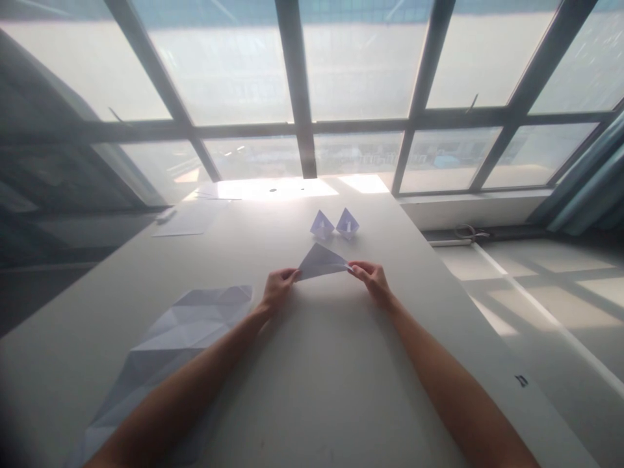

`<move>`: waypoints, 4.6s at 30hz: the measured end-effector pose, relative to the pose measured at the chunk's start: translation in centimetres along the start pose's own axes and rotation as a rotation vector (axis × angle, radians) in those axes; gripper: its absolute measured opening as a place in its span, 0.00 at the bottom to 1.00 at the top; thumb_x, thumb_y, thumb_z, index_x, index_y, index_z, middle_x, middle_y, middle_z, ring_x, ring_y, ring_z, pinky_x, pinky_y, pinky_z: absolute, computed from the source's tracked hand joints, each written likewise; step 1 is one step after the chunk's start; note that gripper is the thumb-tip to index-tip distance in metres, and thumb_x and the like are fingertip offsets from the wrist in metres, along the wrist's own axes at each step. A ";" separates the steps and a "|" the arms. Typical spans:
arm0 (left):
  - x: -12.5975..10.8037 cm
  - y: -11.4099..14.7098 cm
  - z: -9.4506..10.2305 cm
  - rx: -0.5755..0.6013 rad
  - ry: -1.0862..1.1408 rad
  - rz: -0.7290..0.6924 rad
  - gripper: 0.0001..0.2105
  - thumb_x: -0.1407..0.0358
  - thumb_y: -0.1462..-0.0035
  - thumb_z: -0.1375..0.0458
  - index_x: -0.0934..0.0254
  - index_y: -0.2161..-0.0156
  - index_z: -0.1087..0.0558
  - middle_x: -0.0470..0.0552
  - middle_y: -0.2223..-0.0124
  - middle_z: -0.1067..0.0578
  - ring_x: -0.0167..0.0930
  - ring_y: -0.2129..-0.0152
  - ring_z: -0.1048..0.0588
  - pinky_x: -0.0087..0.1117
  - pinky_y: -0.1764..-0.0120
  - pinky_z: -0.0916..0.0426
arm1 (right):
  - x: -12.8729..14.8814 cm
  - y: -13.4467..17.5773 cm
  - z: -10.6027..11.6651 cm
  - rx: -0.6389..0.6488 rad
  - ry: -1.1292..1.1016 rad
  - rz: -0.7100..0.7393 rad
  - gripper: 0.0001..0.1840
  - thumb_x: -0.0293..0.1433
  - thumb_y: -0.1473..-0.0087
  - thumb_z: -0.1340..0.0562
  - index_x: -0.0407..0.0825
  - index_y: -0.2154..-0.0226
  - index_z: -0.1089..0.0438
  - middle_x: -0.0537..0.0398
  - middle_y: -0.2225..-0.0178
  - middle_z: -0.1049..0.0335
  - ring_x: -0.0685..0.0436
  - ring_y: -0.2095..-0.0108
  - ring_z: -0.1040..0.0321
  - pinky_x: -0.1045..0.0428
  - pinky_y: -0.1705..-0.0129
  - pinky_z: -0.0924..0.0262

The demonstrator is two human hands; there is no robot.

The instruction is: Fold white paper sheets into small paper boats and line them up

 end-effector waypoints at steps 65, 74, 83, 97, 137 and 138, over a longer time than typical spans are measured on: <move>0.3 -0.1 -1.5 0.187 0.052 -0.076 0.23 0.53 0.46 0.41 0.68 0.52 0.22 0.53 0.66 0.21 0.32 0.71 0.27 0.29 0.68 0.35 | 0.6 -0.2 0.6 -0.205 0.288 0.198 0.17 0.40 0.51 0.35 0.46 0.62 0.25 0.54 0.75 0.28 0.46 0.74 0.34 0.51 0.71 0.38; -0.7 1.4 -3.9 0.420 -0.303 -0.363 0.27 0.66 0.44 0.46 0.60 0.38 0.34 0.43 0.73 0.26 0.26 0.78 0.32 0.28 0.65 0.36 | 0.5 -0.3 1.3 -0.225 0.621 0.193 0.09 0.35 0.52 0.39 0.48 0.67 0.31 0.53 0.75 0.29 0.43 0.74 0.32 0.51 0.72 0.38; -4.0 3.9 -5.0 0.490 -0.633 -0.705 0.30 0.68 0.43 0.43 0.54 0.35 0.39 0.55 0.38 0.35 0.41 0.41 0.38 0.44 0.40 0.47 | 0.6 0.0 0.3 -0.154 1.129 0.317 0.05 0.28 0.48 0.42 0.50 0.68 0.29 0.50 0.70 0.28 0.41 0.65 0.33 0.48 0.60 0.40; -4.3 4.8 -6.4 0.531 -0.632 -0.739 0.16 0.58 0.35 0.47 0.57 0.45 0.28 0.53 0.38 0.33 0.37 0.40 0.38 0.41 0.37 0.51 | 1.0 1.7 -3.5 -0.001 1.235 0.374 0.08 0.28 0.42 0.40 0.50 0.66 0.24 0.49 0.66 0.28 0.39 0.60 0.35 0.48 0.55 0.41; -1.4 3.8 -6.9 0.633 -0.796 -0.614 0.22 0.54 0.30 0.61 0.44 0.33 0.47 0.42 0.30 0.49 0.34 0.33 0.51 0.45 0.35 0.58 | -1.7 3.0 -6.9 0.332 1.430 0.167 0.33 0.40 0.34 0.55 0.39 0.34 0.51 0.42 0.31 0.57 0.41 0.31 0.63 0.39 0.33 0.71; -1.3 3.7 -6.8 0.639 -0.794 -0.611 0.22 0.54 0.30 0.61 0.43 0.33 0.47 0.42 0.30 0.49 0.35 0.33 0.51 0.46 0.35 0.59 | -1.7 3.1 -7.0 0.330 1.438 0.164 0.34 0.41 0.35 0.55 0.39 0.33 0.52 0.41 0.31 0.57 0.40 0.31 0.63 0.38 0.33 0.72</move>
Point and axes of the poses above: each hand's wrist, its own y-axis away from the middle knuckle, its own z-axis out of the back of the hand, x = y × z, the point moved 7 cm from there along -y, towards the middle knuckle
